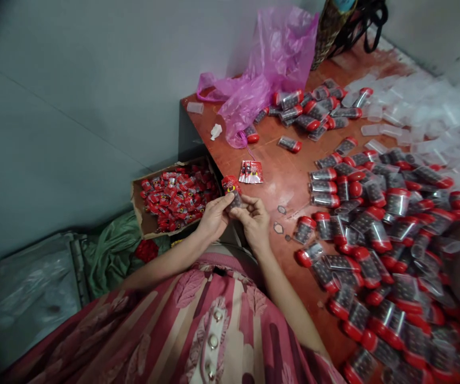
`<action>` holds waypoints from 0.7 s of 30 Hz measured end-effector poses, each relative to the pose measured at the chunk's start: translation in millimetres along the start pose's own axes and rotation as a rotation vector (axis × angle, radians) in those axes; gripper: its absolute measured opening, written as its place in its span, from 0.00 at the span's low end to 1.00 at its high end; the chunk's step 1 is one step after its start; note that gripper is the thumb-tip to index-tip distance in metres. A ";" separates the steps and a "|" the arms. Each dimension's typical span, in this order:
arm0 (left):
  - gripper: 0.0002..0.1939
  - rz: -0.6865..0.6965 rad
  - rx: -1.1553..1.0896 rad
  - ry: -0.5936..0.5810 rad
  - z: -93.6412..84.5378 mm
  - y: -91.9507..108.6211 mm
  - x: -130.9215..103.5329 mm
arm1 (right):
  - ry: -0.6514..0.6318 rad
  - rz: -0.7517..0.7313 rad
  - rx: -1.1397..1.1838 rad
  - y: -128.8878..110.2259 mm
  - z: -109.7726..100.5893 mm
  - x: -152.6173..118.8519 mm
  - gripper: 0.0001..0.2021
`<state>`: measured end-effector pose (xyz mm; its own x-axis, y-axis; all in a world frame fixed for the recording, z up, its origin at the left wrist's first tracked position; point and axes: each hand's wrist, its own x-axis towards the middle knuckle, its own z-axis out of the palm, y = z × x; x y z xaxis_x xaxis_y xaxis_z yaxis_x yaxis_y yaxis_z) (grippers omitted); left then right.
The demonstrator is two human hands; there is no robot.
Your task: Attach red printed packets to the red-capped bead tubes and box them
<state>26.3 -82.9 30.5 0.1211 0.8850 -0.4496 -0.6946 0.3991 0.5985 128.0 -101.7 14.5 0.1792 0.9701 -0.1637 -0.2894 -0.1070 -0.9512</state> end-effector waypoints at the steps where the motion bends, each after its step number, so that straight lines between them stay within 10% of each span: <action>1: 0.13 -0.024 -0.008 -0.015 -1.1 2.9 -1.4 | -0.031 0.025 0.016 -1.3 -0.9 1.0 0.17; 21: 0.12 -0.018 -0.059 -0.023 -12.9 9.9 -12.3 | -0.061 0.088 -0.008 -14.1 13.6 3.2 0.16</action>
<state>8.7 -92.9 33.4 0.1495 0.8834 -0.4440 -0.7330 0.4004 0.5499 119.8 -94.1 30.9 0.0958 0.9682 -0.2311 -0.2944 -0.1942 -0.9357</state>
